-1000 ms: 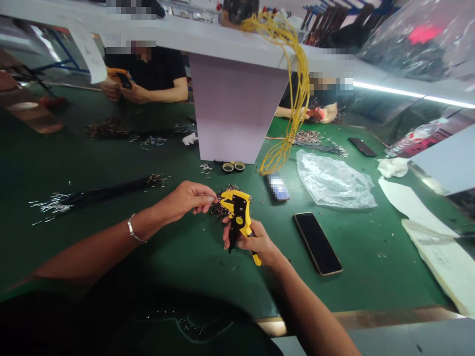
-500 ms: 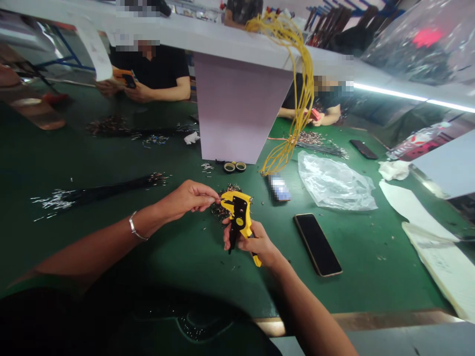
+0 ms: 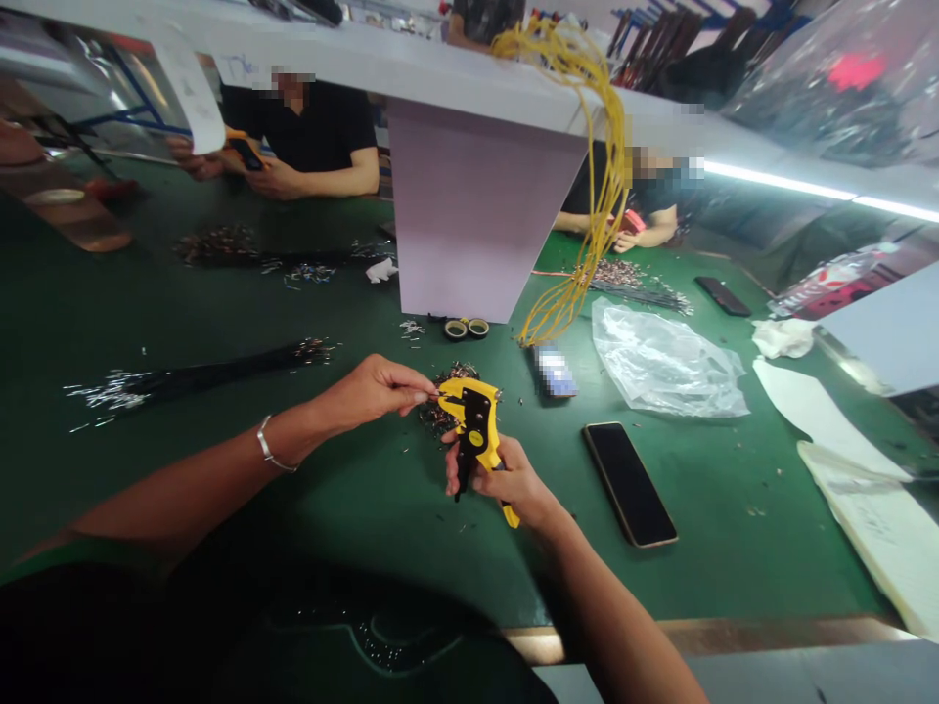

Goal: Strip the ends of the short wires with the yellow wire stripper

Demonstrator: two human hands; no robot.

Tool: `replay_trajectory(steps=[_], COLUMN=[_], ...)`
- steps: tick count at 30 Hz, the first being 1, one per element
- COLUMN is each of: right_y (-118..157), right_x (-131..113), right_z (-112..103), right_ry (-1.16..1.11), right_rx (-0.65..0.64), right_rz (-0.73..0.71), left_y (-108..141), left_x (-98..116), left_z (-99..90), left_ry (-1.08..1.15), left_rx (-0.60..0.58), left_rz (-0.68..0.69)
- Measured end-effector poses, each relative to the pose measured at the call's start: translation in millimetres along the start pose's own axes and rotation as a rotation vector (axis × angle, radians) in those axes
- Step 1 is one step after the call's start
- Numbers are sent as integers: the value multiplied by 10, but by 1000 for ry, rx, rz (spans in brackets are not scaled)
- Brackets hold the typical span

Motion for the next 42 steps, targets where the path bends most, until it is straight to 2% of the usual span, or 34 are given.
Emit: replay_trajectory(steps=[11, 18, 23, 29, 37, 42], right_y=[13, 8, 22, 20, 19, 34], right_x=[-29, -21, 22, 12, -17, -7], right_z=[69, 47, 15, 36, 79, 92], right_ry=[47, 32, 39, 36, 67, 80], right_rx=[5, 11, -5, -23, -40, -40], right_rz=[69, 63, 61, 62, 79, 112], left_y=[-4, 1, -8, -24, -27, -16], left_x=[77, 49, -101, -217, -174, -144], left_z=[17, 48, 73, 93, 136, 123], left_ry=[-149, 60, 199, 310, 411, 398], left_rx=[-74, -110, -150, -225, -251, -242], left_rz=[29, -1, -76, -61, -110, -125])
Point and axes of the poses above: each hand's wrist, its own y-axis away from the middle knuckle, its own z-axis out of the palm, x = y × z, the point moved 10 cm from there along -y, towards the middle knuckle, and after that the axes turned 10 degrees about -x, right-handed, at the moved point
